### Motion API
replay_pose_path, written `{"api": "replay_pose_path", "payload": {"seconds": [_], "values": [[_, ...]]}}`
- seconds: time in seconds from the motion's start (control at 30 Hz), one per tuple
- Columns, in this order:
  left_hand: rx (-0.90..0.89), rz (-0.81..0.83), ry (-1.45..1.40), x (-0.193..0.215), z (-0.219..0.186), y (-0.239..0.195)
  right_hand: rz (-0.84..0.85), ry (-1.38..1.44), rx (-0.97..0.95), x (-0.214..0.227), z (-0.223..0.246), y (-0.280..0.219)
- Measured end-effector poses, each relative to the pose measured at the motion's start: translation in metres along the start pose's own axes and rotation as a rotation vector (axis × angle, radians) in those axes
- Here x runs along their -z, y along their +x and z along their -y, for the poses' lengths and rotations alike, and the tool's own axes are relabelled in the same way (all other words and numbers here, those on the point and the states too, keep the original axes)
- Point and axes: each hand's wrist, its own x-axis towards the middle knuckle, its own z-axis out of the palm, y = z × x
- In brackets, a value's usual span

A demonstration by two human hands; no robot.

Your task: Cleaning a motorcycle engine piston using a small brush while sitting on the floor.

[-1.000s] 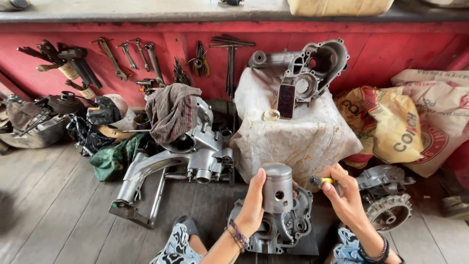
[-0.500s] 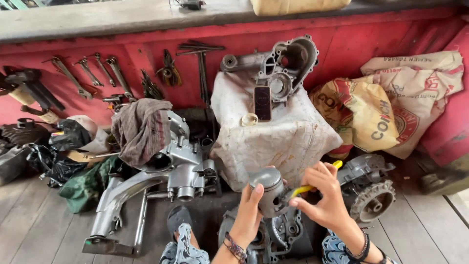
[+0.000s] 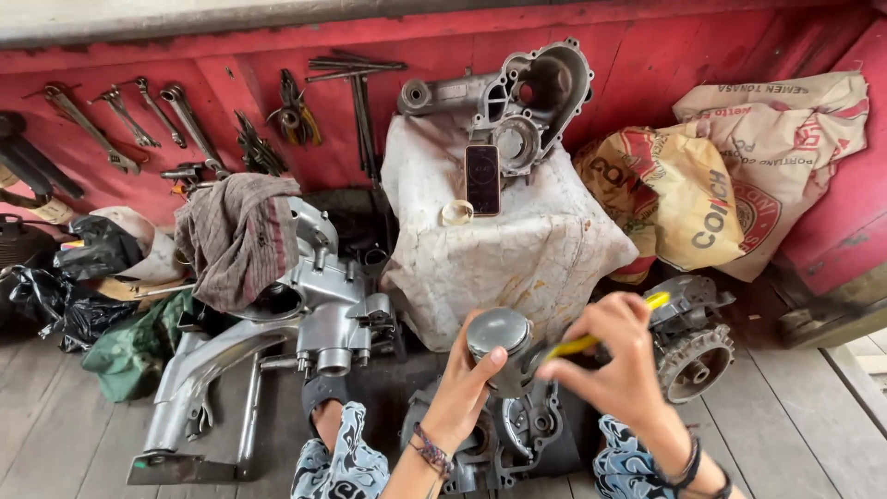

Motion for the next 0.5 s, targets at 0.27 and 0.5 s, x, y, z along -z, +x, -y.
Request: {"api": "replay_pose_path", "payload": {"seconds": [0.27,0.5], "values": [[0.100,-0.080,0.046,-0.010,-0.002,0.000,-0.019,-0.053,0.014,0.000,0.004,0.004],[-0.005,-0.121,0.030,0.003,0.012,0.001,-0.040,-0.124,0.045,0.002,-0.003,0.002]]}}
